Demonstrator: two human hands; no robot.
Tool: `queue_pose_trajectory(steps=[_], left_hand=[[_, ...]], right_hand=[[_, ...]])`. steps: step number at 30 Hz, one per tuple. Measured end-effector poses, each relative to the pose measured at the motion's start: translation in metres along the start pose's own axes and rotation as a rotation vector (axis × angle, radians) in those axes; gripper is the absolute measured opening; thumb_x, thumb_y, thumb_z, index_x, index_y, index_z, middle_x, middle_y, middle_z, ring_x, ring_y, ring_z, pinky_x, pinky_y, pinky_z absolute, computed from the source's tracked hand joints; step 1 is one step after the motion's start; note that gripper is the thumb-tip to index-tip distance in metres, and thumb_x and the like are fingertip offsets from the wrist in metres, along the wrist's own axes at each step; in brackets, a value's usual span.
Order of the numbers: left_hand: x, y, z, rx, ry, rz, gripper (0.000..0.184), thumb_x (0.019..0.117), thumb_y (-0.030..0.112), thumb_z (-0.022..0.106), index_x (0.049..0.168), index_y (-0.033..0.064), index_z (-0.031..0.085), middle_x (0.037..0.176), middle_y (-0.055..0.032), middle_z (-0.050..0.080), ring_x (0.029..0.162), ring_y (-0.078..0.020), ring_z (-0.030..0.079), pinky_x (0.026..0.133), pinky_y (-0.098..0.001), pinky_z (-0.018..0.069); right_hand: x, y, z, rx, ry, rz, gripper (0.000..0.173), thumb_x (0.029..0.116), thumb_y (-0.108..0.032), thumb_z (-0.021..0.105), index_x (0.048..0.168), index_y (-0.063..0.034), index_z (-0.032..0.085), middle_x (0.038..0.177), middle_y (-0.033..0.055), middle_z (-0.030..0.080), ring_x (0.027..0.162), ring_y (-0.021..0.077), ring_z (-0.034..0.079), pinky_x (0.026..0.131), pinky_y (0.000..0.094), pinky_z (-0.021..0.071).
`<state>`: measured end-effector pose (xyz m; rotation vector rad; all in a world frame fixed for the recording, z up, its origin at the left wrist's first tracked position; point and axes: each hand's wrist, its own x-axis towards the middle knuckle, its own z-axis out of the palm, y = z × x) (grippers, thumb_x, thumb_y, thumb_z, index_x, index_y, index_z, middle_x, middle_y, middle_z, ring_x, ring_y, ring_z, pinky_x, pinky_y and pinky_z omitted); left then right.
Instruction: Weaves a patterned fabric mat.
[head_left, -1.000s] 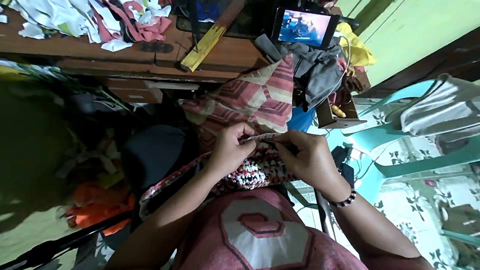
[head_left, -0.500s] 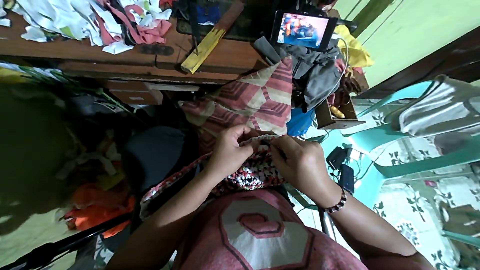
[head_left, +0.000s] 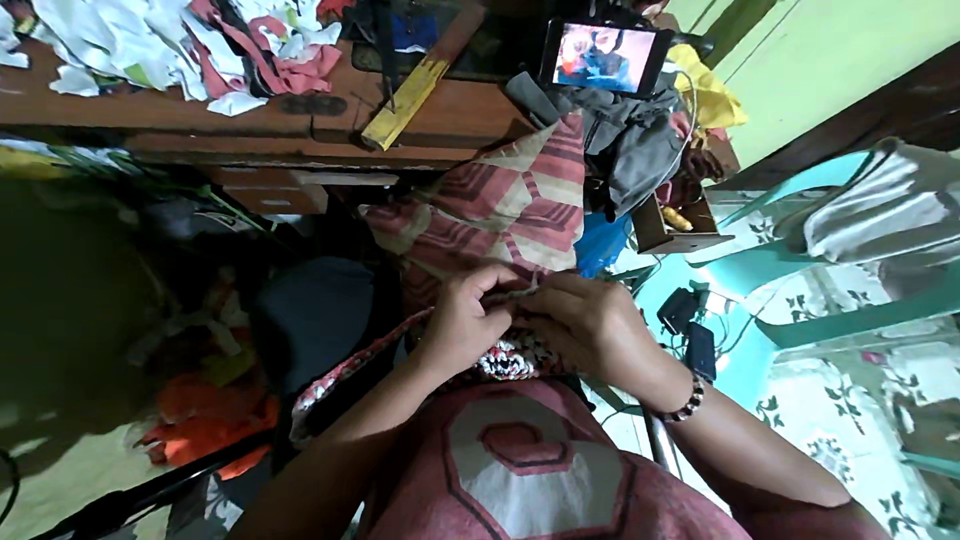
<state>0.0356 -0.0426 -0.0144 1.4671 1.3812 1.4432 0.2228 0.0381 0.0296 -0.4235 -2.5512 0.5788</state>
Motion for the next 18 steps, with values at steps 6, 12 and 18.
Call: queue_pose_trajectory(steps=[6,12,18], left_hand=[[-0.014,-0.001,0.000,-0.110,-0.027,0.212,0.013,0.0864,-0.006,0.071,0.099,-0.0035,0.072,0.100,-0.0071,0.074,0.089,-0.0095,0.072,0.078,-0.0259,0.0634],[-0.014,-0.002,0.002,-0.051,-0.037,0.280,0.011,0.0883,-0.001,0.076,0.099,-0.0008,0.074,0.098,-0.0061,0.072,0.089,-0.0108,0.071,0.076,-0.0262,0.0639],[-0.009,-0.005,-0.006,-0.024,-0.024,0.247,0.016,0.0857,-0.003,0.075,0.101,-0.0004,0.074,0.100,-0.0055,0.075,0.089,-0.0111,0.072,0.078,-0.0279,0.0637]], right_hand=[[0.020,0.026,-0.056,0.341,-0.159,0.240,0.044,0.1037,-0.047,0.052,0.084,-0.0129,0.072,0.074,-0.0084,0.064,0.068,-0.0008,0.060,0.061,0.0214,0.0521],[0.032,0.042,-0.022,0.888,-0.469,0.537,0.016,0.0959,-0.010,0.069,0.082,-0.0029,0.070,0.064,-0.0014,0.061,0.054,0.0007,0.053,0.050,0.0168,0.0434],[0.036,0.043,-0.012,1.053,-0.098,0.628,0.017,0.0955,-0.005,0.065,0.079,-0.0053,0.062,0.065,-0.0008,0.061,0.054,0.0035,0.054,0.050,0.0190,0.0460]])
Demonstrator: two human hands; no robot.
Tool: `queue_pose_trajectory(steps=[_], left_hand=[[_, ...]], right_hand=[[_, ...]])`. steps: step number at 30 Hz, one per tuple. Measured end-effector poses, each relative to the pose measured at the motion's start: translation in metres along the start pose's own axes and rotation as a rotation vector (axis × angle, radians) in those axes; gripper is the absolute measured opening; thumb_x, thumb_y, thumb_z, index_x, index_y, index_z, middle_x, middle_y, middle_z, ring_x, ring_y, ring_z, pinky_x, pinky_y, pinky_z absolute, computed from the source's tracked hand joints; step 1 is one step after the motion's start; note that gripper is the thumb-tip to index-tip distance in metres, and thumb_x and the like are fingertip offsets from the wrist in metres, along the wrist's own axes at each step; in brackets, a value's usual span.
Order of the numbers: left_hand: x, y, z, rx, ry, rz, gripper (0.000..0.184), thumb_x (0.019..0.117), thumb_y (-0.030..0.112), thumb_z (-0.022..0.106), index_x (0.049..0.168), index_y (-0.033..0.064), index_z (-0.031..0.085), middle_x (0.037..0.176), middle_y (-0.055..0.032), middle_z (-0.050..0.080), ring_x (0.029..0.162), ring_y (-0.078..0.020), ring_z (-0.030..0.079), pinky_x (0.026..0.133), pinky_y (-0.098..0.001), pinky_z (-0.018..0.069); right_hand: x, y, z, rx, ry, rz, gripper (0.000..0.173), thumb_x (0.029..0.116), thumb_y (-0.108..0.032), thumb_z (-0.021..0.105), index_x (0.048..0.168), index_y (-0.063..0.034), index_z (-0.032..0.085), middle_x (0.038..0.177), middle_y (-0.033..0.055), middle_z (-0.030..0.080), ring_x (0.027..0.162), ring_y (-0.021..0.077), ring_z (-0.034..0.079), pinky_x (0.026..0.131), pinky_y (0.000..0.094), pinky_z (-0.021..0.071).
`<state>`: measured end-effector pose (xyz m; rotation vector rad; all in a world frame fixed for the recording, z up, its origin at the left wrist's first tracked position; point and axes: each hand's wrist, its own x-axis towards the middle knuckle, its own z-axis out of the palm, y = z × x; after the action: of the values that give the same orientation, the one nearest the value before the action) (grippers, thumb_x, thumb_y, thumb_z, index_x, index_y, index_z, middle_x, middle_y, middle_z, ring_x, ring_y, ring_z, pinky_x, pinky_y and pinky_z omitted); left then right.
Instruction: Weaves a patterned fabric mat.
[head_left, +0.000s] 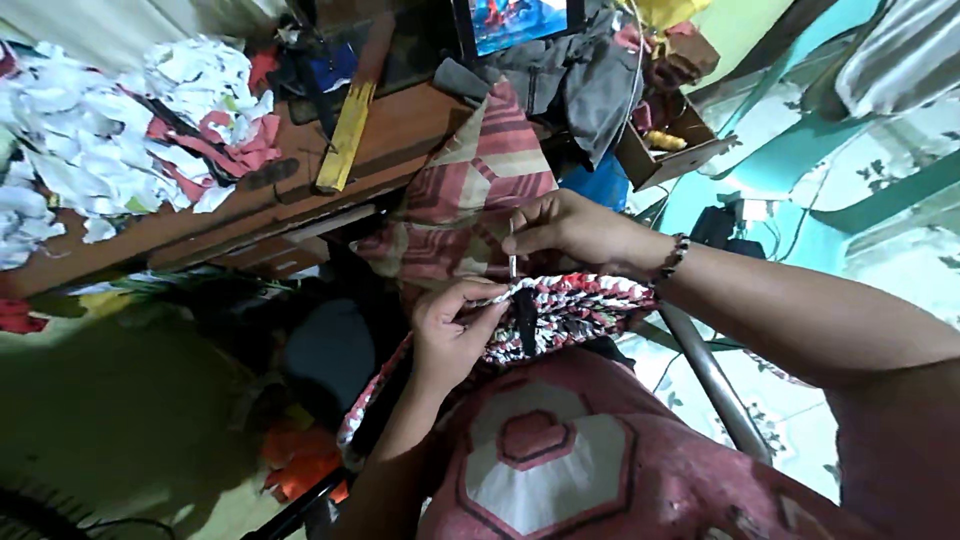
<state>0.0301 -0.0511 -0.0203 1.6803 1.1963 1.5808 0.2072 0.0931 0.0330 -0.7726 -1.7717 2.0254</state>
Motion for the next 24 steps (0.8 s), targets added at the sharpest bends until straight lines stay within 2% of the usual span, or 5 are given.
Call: queue_pose_trajectory(steps=[5,9,18,22,24], left_hand=[[0.001,-0.001,0.007,0.032,-0.035,0.072,0.010,0.0883,-0.001,0.074,0.098,0.0002,0.072,0.102,-0.0056,0.072,0.092,-0.0105,0.071,0.077,-0.0263,0.0637],[-0.001,0.001,0.010,0.100,-0.056,0.160,0.007,0.0866,-0.003,0.074,0.094,-0.0026,0.074,0.103,-0.0096,0.071,0.095,-0.0116,0.071,0.079,-0.0248,0.0630],[-0.010,0.004,0.014,0.024,-0.112,0.166,0.006,0.0900,0.000,0.073,0.096,-0.0008,0.073,0.102,-0.0087,0.072,0.092,-0.0099,0.071,0.076,-0.0233,0.0631],[-0.009,-0.002,0.006,0.056,-0.070,0.081,0.007,0.0900,0.002,0.073,0.097,0.0006,0.072,0.102,-0.0070,0.072,0.095,-0.0121,0.071,0.080,-0.0275,0.0633],[-0.007,-0.007,0.000,0.061,-0.038,-0.011,0.012,0.0896,0.002,0.074,0.102,-0.0006,0.072,0.105,-0.0066,0.073,0.096,-0.0121,0.071,0.082,-0.0281,0.0628]], right_hand=[[-0.008,0.008,0.014,0.093,0.097,0.089,0.023,0.0950,-0.009,0.066,0.073,-0.0069,0.059,0.058,-0.0012,0.054,0.046,0.0025,0.045,0.043,0.0181,0.0363],[-0.011,-0.004,0.022,-0.072,0.129,0.162,0.019,0.0929,-0.005,0.067,0.075,-0.0043,0.061,0.063,0.0010,0.057,0.053,0.0060,0.052,0.051,0.0229,0.0445],[0.009,-0.011,-0.007,-0.052,0.232,-0.203,0.017,0.1008,-0.014,0.060,0.085,-0.0086,0.061,0.062,-0.0054,0.054,0.049,0.0024,0.047,0.046,0.0197,0.0405],[-0.002,-0.066,-0.048,-0.019,0.557,-0.186,0.031,0.1100,-0.017,0.034,0.123,0.0033,0.053,0.106,0.0083,0.070,0.091,0.0124,0.069,0.079,0.0280,0.0575],[-0.031,-0.148,0.016,0.035,0.902,0.094,0.032,0.1085,-0.002,0.033,0.132,0.0117,0.050,0.116,0.0147,0.062,0.106,0.0129,0.062,0.096,0.0233,0.0465]])
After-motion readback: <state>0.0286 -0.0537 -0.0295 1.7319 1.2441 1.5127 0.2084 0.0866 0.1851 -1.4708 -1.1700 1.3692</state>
